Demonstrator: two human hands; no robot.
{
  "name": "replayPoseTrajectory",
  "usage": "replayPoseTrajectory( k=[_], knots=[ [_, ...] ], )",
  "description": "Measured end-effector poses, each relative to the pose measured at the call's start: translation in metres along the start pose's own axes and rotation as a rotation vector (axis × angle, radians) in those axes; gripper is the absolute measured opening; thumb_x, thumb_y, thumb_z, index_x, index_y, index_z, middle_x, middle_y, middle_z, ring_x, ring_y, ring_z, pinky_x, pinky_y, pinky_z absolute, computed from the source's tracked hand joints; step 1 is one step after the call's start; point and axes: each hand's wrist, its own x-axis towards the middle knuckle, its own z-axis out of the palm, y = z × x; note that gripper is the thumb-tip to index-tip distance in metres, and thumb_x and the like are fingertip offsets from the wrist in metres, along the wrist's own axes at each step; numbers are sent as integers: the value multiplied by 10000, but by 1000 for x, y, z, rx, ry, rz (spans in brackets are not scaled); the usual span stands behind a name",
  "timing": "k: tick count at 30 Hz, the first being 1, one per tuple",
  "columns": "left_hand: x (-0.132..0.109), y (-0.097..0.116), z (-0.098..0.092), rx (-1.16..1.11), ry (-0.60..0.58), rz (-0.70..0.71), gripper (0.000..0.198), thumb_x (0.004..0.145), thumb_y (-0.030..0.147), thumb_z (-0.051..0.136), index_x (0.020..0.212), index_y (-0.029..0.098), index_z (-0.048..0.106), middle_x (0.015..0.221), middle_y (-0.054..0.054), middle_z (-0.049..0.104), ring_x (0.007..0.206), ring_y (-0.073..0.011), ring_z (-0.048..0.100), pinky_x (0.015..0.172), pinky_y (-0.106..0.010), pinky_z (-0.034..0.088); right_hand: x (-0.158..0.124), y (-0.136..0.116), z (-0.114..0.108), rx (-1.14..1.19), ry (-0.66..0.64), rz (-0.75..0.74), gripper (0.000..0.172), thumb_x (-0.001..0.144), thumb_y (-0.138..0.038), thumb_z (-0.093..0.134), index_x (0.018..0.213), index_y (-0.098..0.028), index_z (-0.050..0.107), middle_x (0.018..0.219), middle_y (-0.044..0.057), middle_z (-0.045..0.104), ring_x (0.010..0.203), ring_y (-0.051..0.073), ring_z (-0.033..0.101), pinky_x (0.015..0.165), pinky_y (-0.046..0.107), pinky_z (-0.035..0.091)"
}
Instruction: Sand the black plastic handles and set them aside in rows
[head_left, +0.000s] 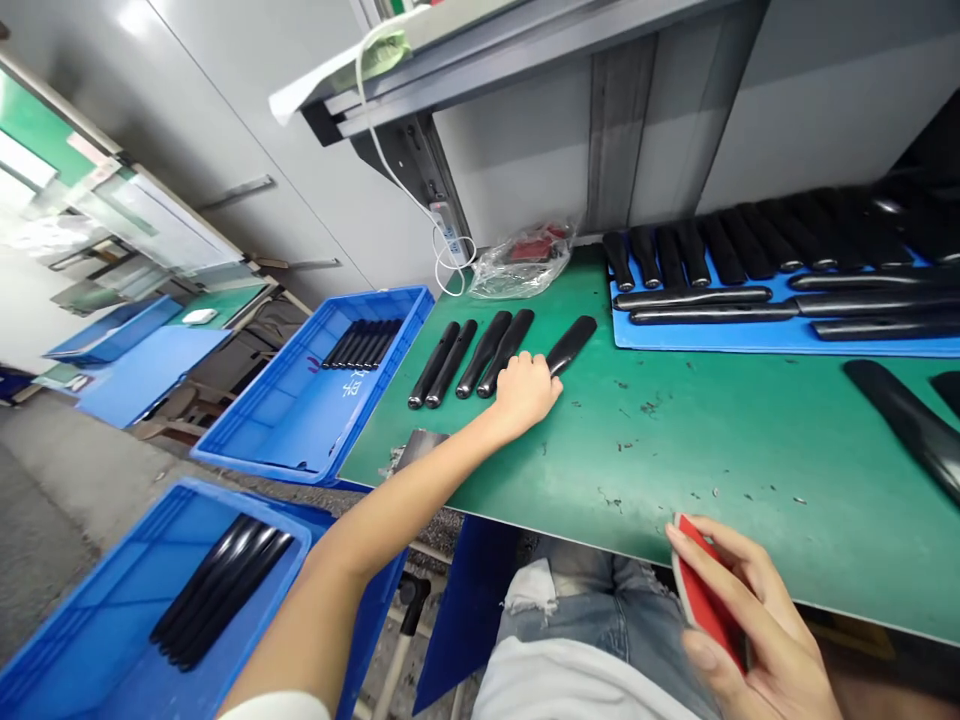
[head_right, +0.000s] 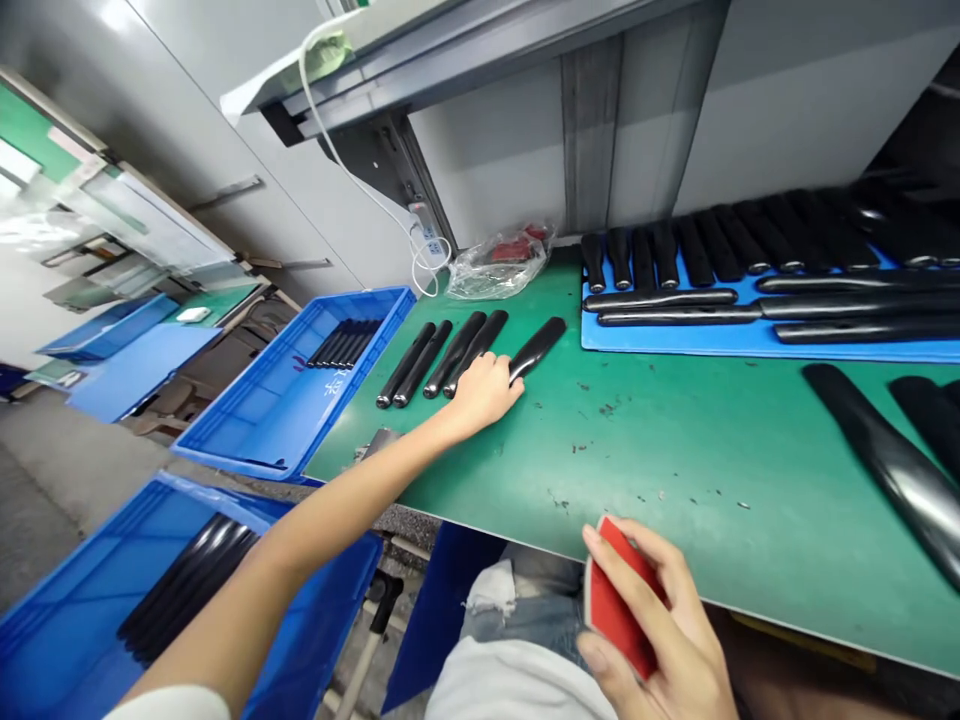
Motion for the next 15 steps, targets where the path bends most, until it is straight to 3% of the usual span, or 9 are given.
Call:
replayPoseTrajectory(
  k=[3,6,10,15],
  knots=[
    [-3,-17,-8,19,69,-45,530,1027,531,488,1400,173,603,1440,-203,579,1375,-384,502,1108,-533,433,3,4,3,-15,-20,-10,521,1026,-500,557,1513,-316,548,1460,130,529,1243,359,649,856,426,654],
    [14,-42,-15,27,115,-185,607,1055,467,432,1575,155,405,1580,-249,435,1444,-411,416,1120,-592,399,7,5,6,-17,-4,-12,516,1015,-479,572,1508,-329,555,1458,117,540,1240,364,640,854,436,639],
    [37,-68,-16,13,28,-276,560,947,462,622,1412,153,583,1445,-255,547,1326,-432,520,1038,-568,469,23,11,7,-148,91,64,538,1004,-500,590,1512,-328,549,1447,138,524,1248,418,602,972,610,563],
    [41,-63,-13,45,71,-236,532,870,474,714,1267,121,683,1498,-264,477,1412,-454,395,1166,-638,294,54,32,3,-529,75,158,594,1000,-591,567,1430,-189,645,1487,241,503,1220,543,579,905,784,515]
  ],
)
